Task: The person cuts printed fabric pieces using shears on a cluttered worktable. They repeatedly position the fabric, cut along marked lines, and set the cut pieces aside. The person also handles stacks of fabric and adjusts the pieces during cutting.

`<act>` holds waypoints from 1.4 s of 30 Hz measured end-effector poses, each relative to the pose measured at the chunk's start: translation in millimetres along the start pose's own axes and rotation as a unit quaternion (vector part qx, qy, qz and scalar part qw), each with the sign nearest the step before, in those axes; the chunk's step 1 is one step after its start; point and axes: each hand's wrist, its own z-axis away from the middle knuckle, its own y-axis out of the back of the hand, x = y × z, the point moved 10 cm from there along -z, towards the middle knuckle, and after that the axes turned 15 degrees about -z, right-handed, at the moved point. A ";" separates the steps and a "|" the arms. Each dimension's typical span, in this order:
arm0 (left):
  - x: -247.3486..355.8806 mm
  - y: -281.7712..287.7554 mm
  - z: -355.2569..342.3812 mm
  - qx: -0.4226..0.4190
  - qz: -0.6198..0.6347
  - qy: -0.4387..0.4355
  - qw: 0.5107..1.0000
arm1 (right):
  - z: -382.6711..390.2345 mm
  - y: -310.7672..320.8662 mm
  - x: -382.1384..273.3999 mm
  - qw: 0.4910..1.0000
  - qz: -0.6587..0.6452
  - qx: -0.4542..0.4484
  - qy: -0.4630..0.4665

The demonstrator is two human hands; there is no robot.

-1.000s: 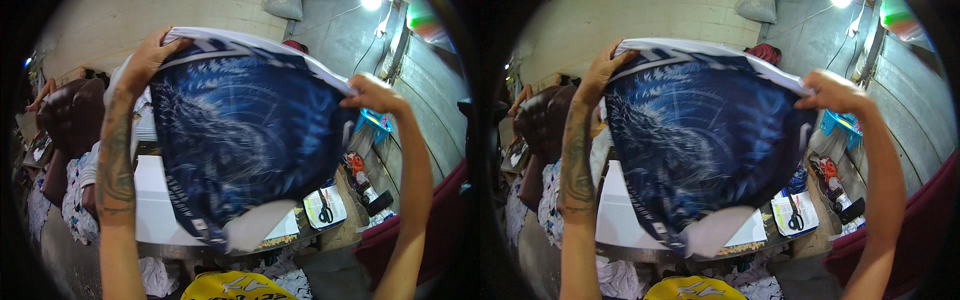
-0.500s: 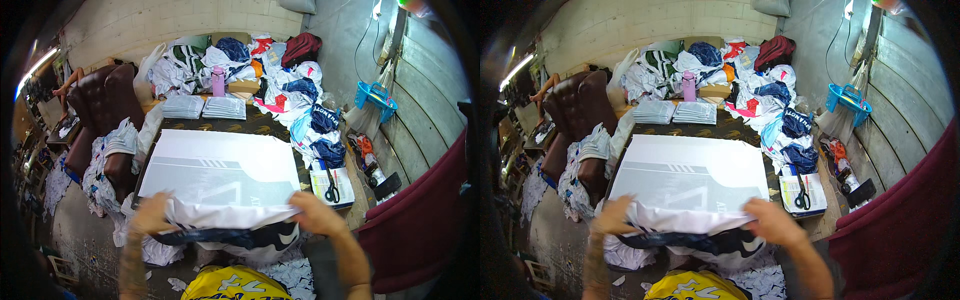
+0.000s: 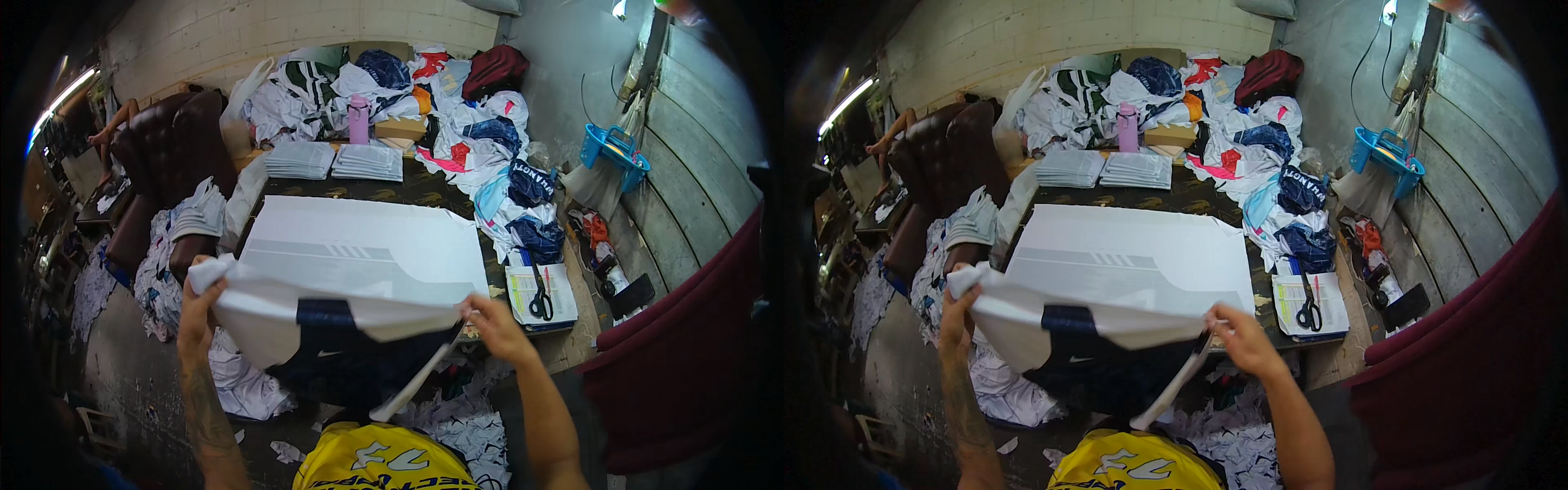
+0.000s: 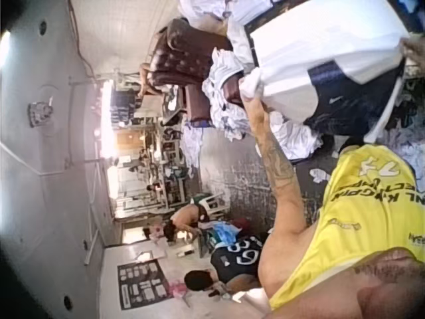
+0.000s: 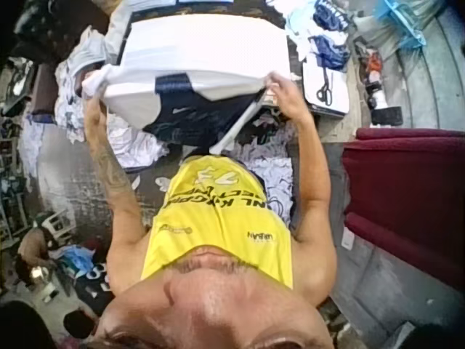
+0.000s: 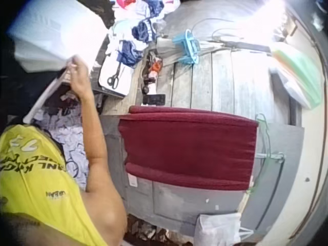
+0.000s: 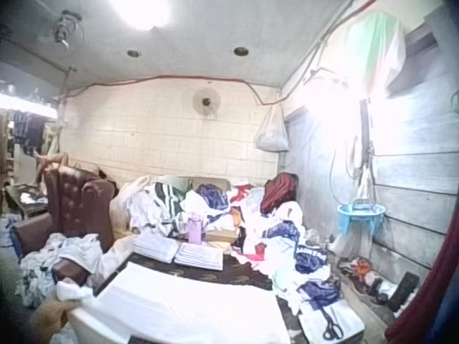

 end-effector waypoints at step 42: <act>-110.1 100.6 -34.4 -0.009 -0.543 0.109 0.832 | -6.5 180.4 -7.1 0.941 0.243 0.233 -0.016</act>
